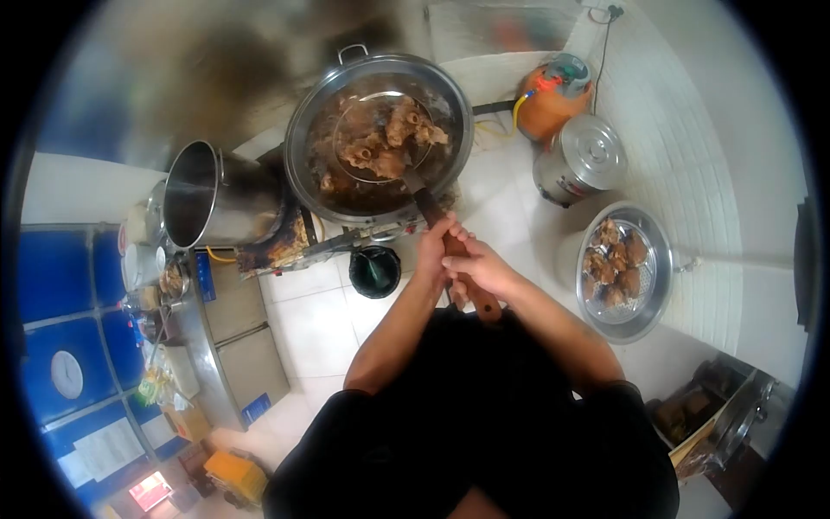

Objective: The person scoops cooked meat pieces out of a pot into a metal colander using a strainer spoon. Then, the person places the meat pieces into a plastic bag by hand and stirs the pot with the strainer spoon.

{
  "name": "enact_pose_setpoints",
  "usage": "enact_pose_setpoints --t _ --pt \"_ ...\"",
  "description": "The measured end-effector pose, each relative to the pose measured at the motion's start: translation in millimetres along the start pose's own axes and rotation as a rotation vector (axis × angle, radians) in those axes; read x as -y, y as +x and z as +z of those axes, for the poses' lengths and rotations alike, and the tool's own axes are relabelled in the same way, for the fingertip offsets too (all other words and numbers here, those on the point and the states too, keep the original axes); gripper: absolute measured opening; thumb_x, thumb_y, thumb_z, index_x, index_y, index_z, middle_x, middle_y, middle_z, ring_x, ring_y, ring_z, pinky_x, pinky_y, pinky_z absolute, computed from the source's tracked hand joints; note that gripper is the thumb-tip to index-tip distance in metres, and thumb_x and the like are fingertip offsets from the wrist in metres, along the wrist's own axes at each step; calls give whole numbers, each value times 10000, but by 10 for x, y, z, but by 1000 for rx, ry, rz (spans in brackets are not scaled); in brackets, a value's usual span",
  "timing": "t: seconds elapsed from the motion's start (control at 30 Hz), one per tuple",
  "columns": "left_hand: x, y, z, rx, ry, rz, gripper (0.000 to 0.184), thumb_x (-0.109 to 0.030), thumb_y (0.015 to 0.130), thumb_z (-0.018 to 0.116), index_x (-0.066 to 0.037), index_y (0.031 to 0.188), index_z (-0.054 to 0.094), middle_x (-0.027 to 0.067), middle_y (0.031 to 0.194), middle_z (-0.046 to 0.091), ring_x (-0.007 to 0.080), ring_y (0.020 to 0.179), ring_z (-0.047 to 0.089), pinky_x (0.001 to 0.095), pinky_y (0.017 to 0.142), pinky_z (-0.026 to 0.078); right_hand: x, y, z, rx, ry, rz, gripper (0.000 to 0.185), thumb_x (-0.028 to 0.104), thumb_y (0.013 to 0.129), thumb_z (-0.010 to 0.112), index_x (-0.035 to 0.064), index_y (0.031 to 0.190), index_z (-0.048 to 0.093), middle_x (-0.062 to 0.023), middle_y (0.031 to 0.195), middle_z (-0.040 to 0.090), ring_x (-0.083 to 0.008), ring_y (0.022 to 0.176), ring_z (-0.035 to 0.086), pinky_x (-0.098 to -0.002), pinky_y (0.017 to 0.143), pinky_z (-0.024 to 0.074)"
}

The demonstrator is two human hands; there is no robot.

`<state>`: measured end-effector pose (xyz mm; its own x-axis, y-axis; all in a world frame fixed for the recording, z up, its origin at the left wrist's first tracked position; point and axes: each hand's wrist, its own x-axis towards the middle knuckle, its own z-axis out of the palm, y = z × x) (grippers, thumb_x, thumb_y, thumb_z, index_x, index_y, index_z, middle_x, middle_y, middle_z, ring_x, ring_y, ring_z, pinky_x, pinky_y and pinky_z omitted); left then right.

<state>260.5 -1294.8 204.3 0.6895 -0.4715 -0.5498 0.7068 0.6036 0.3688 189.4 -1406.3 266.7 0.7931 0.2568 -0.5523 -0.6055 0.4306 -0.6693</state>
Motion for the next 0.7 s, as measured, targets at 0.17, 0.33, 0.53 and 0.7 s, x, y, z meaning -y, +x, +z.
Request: enact_pose_setpoints --t 0.17,0.33,0.53,0.7 --pt "59 41 -65 8 -25 6 187 -145 972 672 -91 846 544 13 703 523 165 669 568 394 762 571 -51 1 -33 9 -17 -25 174 108 980 645 22 1052 512 -50 803 572 -170 550 597 -338 454 503" --pt "30 8 6 1 32 -11 202 -196 1005 637 -140 865 502 -32 718 457 141 691 520 372 839 531 18 -29 -5 -7 -23 -10 182 116 985 652 23 1057 514 -51 812 573 -170 553 601 -338 451 505" --pt "24 26 5 -6 26 0 204 -195 1000 646 -137 853 518 -30 722 474 142 691 527 374 833 531 30 -18 -6 -6 -21 -15 217 116 990 652 21 1096 488 -55 813 570 -174 555 610 -338 442 506" --pt "34 70 -50 4 -53 2 144 -124 970 664 -85 881 558 14 711 515 174 670 551 407 771 556 68 -33 20 -12 -19 -10 236 119 988 652 30 1114 474 -51 809 563 -168 546 604 -326 434 502"
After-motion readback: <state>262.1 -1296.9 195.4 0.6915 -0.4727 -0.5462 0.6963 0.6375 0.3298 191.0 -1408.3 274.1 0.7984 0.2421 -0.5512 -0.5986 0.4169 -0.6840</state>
